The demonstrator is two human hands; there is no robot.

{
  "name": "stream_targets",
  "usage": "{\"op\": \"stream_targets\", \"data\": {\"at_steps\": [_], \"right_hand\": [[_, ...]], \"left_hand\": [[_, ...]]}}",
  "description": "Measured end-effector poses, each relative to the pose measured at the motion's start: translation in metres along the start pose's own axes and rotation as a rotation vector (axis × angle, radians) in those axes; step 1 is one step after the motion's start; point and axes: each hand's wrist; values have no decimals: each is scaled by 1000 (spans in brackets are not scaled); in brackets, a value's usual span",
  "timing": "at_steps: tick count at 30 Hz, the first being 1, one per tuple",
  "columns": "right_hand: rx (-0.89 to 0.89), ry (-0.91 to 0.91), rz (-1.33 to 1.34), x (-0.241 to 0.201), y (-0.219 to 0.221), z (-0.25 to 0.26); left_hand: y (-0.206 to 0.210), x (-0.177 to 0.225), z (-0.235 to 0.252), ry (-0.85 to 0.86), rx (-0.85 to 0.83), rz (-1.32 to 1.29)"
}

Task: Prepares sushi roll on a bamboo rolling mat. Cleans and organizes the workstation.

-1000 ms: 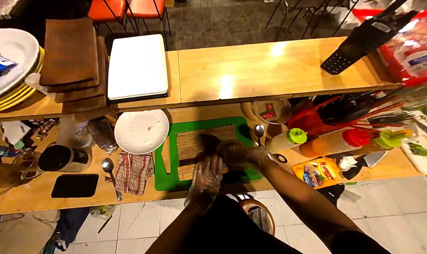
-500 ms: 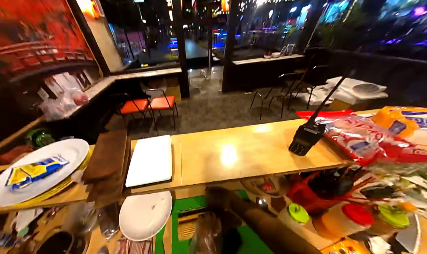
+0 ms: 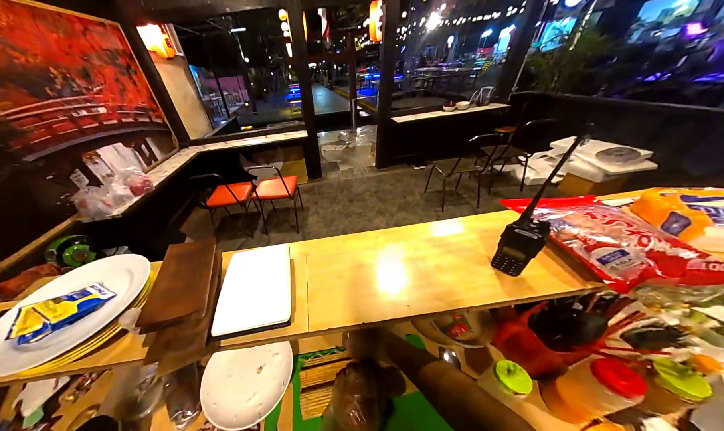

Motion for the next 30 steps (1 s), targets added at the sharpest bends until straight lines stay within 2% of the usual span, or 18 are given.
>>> {"op": "stream_targets", "data": {"at_steps": [4, 8, 10, 13, 15, 17, 18, 20, 22, 24, 27, 30], "right_hand": [[-26, -40, 37, 3, 2, 1], [-65, -64, -14, 5, 0, 7], [-33, -72, -28, 7, 4, 10], [80, 62, -49, -13, 1, -2], [184, 2, -150, -12, 6, -16], [282, -27, -196, -13, 9, -42], [265, 20, -171, -27, 5, -63], [208, 141, -51, -46, 3, -106], [210, 207, 47, -51, 23, -148], [216, 202, 51, -58, 48, -178], [336, 239, 130, -78, 76, -207], [357, 323, 218, -89, 93, -223]], "left_hand": [[-1, 1, -37, -84, -83, -41], [9, 3, -66, 34, -103, 143], [9, 4, -74, 54, -120, 148], [17, -3, -76, 118, -29, 67], [16, -8, -77, 166, -20, 72], [6, -13, -76, 145, -41, 108], [0, -20, -78, 103, -75, 104], [-7, -47, -84, 15, -1, 45], [-12, -80, -94, -50, 68, 8], [-14, -107, -106, -89, 56, -8], [-13, -127, -124, -68, 113, 6], [-7, -132, -141, 3, 157, 28]]}}
Point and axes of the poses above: each hand's wrist, its own z-axis towards the middle knuckle, its own y-axis out of the palm, x = y × z, and after that the axes turned 15 degrees about -y, right-handed
